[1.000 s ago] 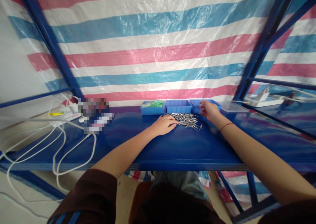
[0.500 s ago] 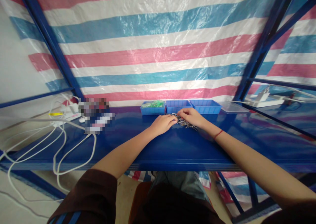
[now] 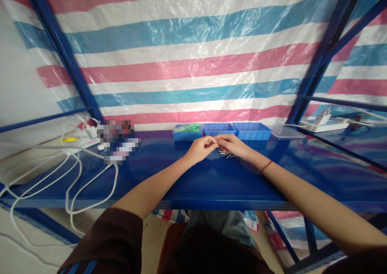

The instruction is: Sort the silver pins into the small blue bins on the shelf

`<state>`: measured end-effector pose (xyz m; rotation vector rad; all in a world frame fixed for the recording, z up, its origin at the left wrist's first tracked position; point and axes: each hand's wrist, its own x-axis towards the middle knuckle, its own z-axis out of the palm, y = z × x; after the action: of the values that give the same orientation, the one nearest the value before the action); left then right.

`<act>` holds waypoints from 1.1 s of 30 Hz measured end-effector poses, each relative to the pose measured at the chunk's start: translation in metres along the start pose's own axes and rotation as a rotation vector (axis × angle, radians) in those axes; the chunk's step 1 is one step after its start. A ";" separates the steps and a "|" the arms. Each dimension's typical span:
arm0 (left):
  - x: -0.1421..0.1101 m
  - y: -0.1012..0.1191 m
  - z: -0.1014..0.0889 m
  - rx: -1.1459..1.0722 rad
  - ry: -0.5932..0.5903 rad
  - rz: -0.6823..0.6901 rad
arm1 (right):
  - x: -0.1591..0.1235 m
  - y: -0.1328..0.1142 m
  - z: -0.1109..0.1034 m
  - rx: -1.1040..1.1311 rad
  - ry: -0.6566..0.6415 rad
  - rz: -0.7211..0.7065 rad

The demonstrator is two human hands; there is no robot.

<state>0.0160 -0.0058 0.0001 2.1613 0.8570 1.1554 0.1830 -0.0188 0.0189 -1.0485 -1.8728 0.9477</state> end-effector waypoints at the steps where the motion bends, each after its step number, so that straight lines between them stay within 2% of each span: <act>1: 0.001 -0.001 0.000 -0.047 0.004 -0.011 | 0.000 0.000 0.000 0.016 0.015 -0.011; 6: 0.004 -0.012 0.002 -0.224 0.049 -0.054 | 0.001 0.000 0.000 0.050 0.091 -0.051; 11: 0.007 -0.022 0.003 -0.196 0.049 -0.083 | 0.004 0.004 0.001 0.058 0.126 -0.144; 20: 0.007 -0.020 0.001 -0.063 -0.091 -0.045 | 0.004 0.006 0.000 0.030 0.160 -0.161; 22: 0.007 -0.020 0.001 -0.072 -0.066 -0.042 | 0.004 0.005 0.000 0.013 0.162 -0.170; 28: 0.008 -0.019 0.000 -0.095 0.119 -0.033 | 0.005 0.006 -0.002 -0.055 0.164 -0.215; 33: 0.007 -0.013 -0.003 -0.072 0.167 -0.034 | 0.006 0.010 -0.007 -0.156 0.173 -0.229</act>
<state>0.0130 0.0082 -0.0042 2.0066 0.9047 1.3432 0.1899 -0.0078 0.0144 -0.9487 -1.8953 0.5681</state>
